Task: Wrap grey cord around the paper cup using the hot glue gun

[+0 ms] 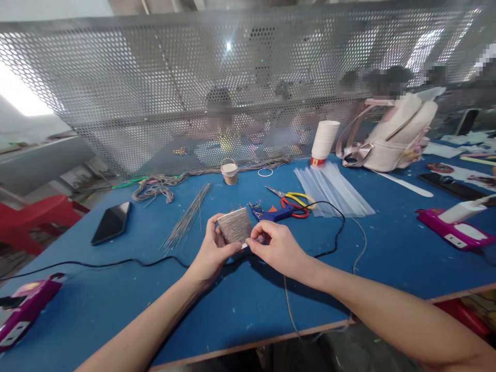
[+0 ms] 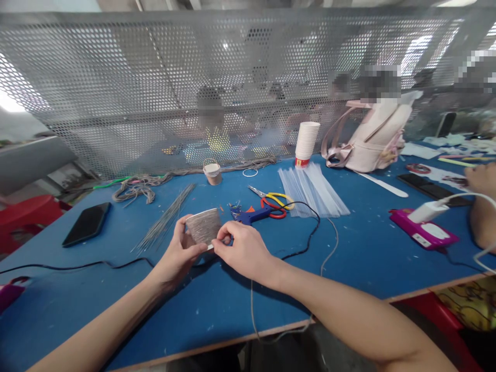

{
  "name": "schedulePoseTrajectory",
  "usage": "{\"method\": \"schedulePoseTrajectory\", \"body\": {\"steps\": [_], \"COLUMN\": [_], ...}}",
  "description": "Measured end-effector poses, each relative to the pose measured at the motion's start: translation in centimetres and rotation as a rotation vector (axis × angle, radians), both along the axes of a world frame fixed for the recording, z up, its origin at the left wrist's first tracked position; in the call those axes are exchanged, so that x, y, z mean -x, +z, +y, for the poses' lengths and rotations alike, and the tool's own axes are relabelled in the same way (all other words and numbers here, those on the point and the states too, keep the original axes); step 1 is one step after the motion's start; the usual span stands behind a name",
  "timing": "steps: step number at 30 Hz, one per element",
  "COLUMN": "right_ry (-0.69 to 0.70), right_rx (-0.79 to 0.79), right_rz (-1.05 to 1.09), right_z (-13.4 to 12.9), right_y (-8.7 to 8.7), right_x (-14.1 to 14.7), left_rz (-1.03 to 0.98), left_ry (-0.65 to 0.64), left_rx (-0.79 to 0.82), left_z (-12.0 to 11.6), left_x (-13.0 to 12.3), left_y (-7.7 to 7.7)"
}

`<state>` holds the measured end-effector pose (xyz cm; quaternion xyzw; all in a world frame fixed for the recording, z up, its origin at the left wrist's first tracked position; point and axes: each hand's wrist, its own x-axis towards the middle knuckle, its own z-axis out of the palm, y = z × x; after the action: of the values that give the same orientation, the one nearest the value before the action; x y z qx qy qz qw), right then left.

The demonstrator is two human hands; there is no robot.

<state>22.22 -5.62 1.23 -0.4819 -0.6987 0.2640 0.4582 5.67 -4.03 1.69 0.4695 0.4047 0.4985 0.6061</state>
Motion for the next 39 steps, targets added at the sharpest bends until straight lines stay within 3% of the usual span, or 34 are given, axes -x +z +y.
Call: {"method": "schedulePoseTrajectory", "body": {"steps": [11, 14, 18, 20, 22, 24, 27, 30, 31, 34, 39], "right_ry": [0.097, 0.214, 0.541, 0.71, 0.784, 0.708, 0.359, 0.06, 0.048, 0.067, -0.038], "right_rx": [-0.037, -0.3, -0.779, -0.912, -0.969, -0.922, -0.679, -0.356, -0.268, -0.205, -0.206], "right_rz": [0.032, -0.149, -0.571, -0.651, -0.634, -0.6, -0.677, -0.897, -0.981, -1.024, -0.935], "right_z": [-0.5, -1.9, -5.0, -6.3, -6.6, -5.5, -1.3, 3.5, 4.8, 6.9, 6.6], "right_y": [0.7, 0.8, 0.5, 0.7, 1.2, 1.9, 2.3, 1.2, 0.7, -0.8, -1.1], "right_x": [-0.2, 0.2, 1.2, 1.2, 0.5, -0.9, -3.7, -6.2, -6.8, -7.6, -7.6], "left_rz": [-0.034, -0.073, -0.088, -0.101, -0.109, -0.112, -0.117, -0.126, -0.128, -0.121, -0.099], "left_ry": [0.056, 0.086, 0.103, 0.112, 0.118, 0.115, 0.105, 0.082, 0.078, 0.08, 0.071], "left_rx": [-0.07, -0.109, -0.117, -0.116, -0.118, -0.126, -0.135, -0.127, -0.128, -0.14, -0.151], "left_z": [0.5, 1.1, 1.7, 1.9, 2.0, 2.0, 2.0, 1.9, 1.9, 2.0, 2.2], "left_x": [0.3, 0.6, 1.1, 1.3, 1.5, 1.6, 1.6, 1.5, 1.5, 1.5, 1.7], "left_y": [-0.2, -0.1, -0.1, -0.3, -0.3, -0.4, -0.2, 0.0, 0.1, 0.0, -0.4]}}
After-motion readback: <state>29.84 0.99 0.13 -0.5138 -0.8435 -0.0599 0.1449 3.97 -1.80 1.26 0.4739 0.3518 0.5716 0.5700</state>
